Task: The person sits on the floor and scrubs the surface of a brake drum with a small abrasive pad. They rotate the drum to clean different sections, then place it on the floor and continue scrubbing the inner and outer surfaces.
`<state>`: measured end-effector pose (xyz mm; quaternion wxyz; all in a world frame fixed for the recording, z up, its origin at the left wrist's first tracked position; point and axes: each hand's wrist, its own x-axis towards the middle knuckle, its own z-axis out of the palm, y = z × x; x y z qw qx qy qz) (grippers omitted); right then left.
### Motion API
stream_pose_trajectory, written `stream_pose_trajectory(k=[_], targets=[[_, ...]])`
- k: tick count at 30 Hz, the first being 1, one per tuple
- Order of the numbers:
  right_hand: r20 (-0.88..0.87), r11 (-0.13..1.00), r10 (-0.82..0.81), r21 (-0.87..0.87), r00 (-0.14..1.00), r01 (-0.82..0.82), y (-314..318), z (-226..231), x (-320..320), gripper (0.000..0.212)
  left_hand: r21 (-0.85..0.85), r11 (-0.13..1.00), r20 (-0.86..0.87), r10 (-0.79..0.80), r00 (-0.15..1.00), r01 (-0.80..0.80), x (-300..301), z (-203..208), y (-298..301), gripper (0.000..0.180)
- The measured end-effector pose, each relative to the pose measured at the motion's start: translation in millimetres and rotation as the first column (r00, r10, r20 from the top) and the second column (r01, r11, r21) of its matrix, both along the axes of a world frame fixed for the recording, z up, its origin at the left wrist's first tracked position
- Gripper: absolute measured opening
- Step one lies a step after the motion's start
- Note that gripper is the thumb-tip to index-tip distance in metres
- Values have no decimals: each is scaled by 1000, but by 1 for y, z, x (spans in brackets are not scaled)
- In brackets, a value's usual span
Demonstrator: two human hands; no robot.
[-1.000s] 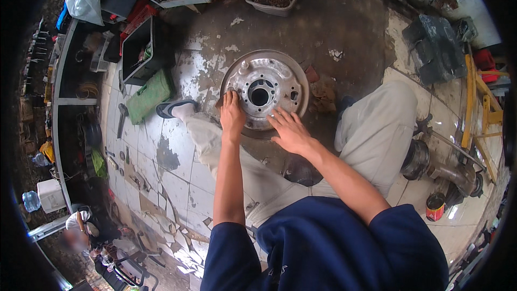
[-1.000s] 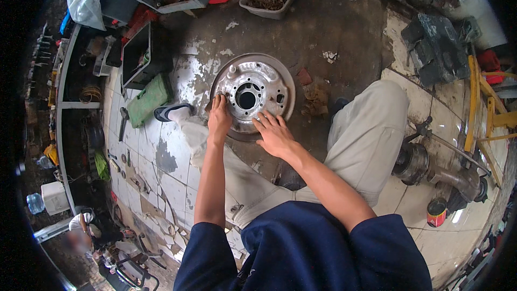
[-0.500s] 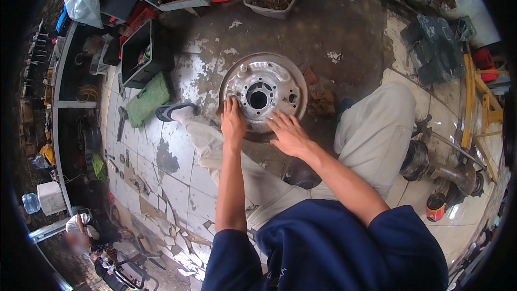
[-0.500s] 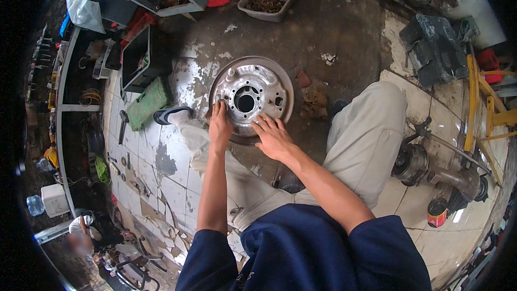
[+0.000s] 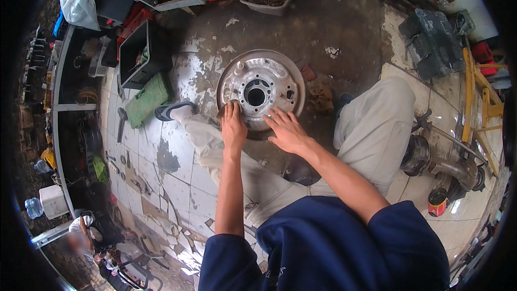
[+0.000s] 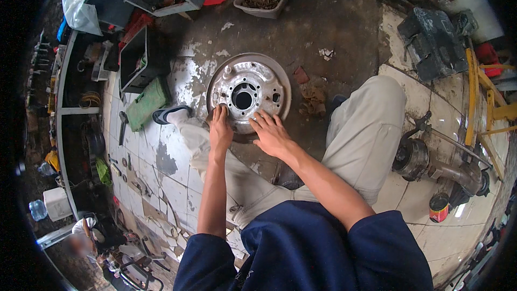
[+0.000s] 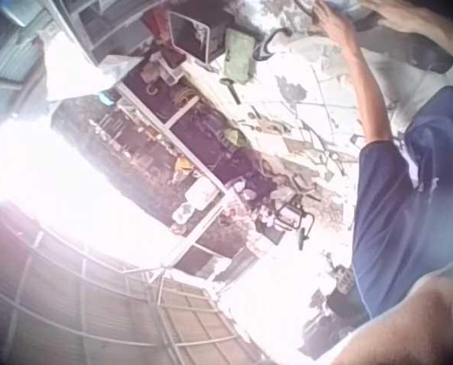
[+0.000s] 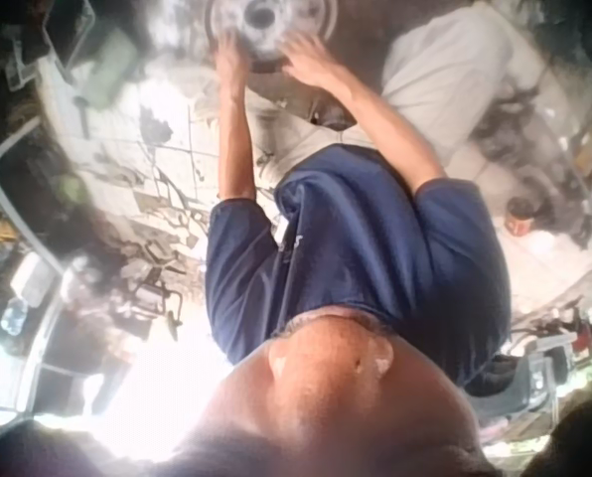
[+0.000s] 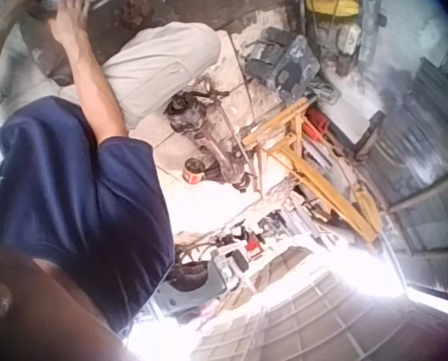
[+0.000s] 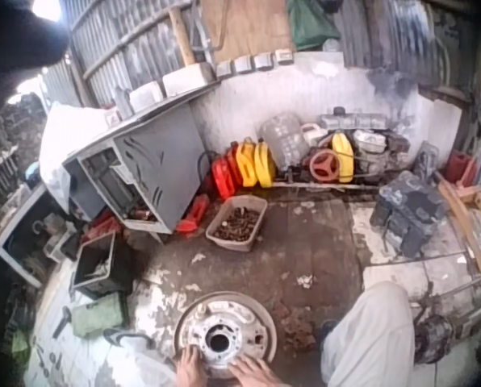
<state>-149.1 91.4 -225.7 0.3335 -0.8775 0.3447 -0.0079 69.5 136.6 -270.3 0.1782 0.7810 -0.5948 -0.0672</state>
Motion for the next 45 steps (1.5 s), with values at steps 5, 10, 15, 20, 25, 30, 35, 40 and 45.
stream_pose_trajectory(k=[5, 10, 15, 20, 25, 30, 35, 40, 45], targets=[[-5, 1000, 2, 12, 1000, -1, -1, 0, 0, 73, 14, 1000, -51, 25, 998, -24, 12, 6, -25, 47], [-10, 1000, 6, 6, 1000, -6, 0, 1, 2, 73, 23, 996, -4, 84, 996, -84, 17, -7, -33, 49], [11, 1000, -8, 7, 1000, 8, 0, 0, 0, 72, 45, 998, -16, 35, 999, -34, 10, -6, -19, 50], [9, 1000, -9, -11, 1000, 9, 0, -1, -1, 73, 55, 998, -43, -25, 999, 27, 7, 3, -9, 53], [9, 1000, -7, -31, 1000, 7, 1, -2, -1, 73, 56, 998, -40, -7, 999, 10, 11, 9, -21, 58], [14, 1000, -7, -6, 1000, 7, 1, 0, 0, 73, 168, 984, -80, 67, 995, -53, 22, 10, -33, 64], [24, 1000, -5, -15, 1000, 5, 0, -1, 0, 74, 239, 971, -76, 47, 996, -27, 17, 8, -27, 70], [35, 1000, -12, -26, 999, 13, 0, -4, -2, 73, 261, 965, -29, -4, 1000, 11, -1, 13, -7, 70], [30, 999, -8, -31, 1000, 9, 1, -2, -3, 73, 219, 976, 6, 15, 1000, -16, -4, 15, -11, 69]])
